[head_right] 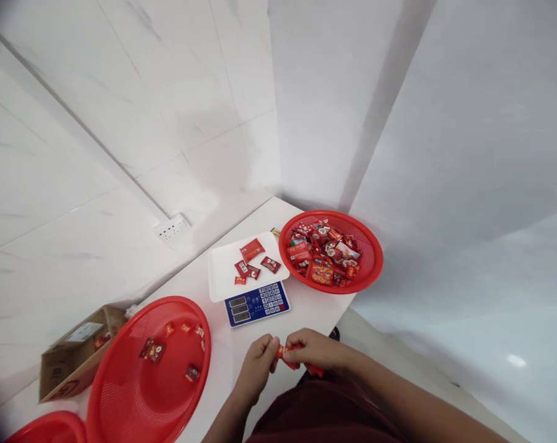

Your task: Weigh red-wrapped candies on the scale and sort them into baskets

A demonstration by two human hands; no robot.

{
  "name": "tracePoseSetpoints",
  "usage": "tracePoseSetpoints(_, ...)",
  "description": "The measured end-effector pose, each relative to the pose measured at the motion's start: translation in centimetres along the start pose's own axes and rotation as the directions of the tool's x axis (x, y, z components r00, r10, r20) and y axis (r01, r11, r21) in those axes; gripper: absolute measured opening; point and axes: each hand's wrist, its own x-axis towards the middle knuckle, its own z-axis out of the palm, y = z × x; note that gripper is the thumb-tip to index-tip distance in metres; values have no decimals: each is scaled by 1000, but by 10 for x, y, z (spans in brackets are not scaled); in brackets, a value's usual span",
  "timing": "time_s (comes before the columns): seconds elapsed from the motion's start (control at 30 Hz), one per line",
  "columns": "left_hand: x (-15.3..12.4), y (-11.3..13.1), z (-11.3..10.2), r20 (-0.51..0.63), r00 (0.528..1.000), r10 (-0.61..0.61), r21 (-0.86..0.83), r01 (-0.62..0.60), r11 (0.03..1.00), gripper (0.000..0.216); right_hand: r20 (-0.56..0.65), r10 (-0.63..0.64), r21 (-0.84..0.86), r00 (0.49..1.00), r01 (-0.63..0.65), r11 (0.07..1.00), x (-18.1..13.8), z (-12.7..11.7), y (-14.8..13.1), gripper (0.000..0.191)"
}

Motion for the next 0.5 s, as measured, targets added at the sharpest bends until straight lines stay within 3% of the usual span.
tracePoseSetpoints(0.1, 2, 3, -2, 26, 999, -28, -104, 31, 994, 43, -14, -16, 26, 1000, 17, 1000, 4, -1, 1, 31)
tracePoseSetpoints(0.2, 9, 0, -8, -16, 999, -39, -144, 37, 989, 42, -211, -13, 58, 977, 25, 998, 13, -10, 9, 33)
tracePoseSetpoints(0.33, 24, -9, -26, -126, 992, -23, -37, 19, 999, 31, -544, 47, 255, 838, 112, 960, 24, -44, 29, 38)
tracePoseSetpoints(0.5, 54, -13, -56, -259, 960, 105, 344, -10, 939, 22, -694, 236, 528, 680, 259, 809, 30, -102, 42, 29)
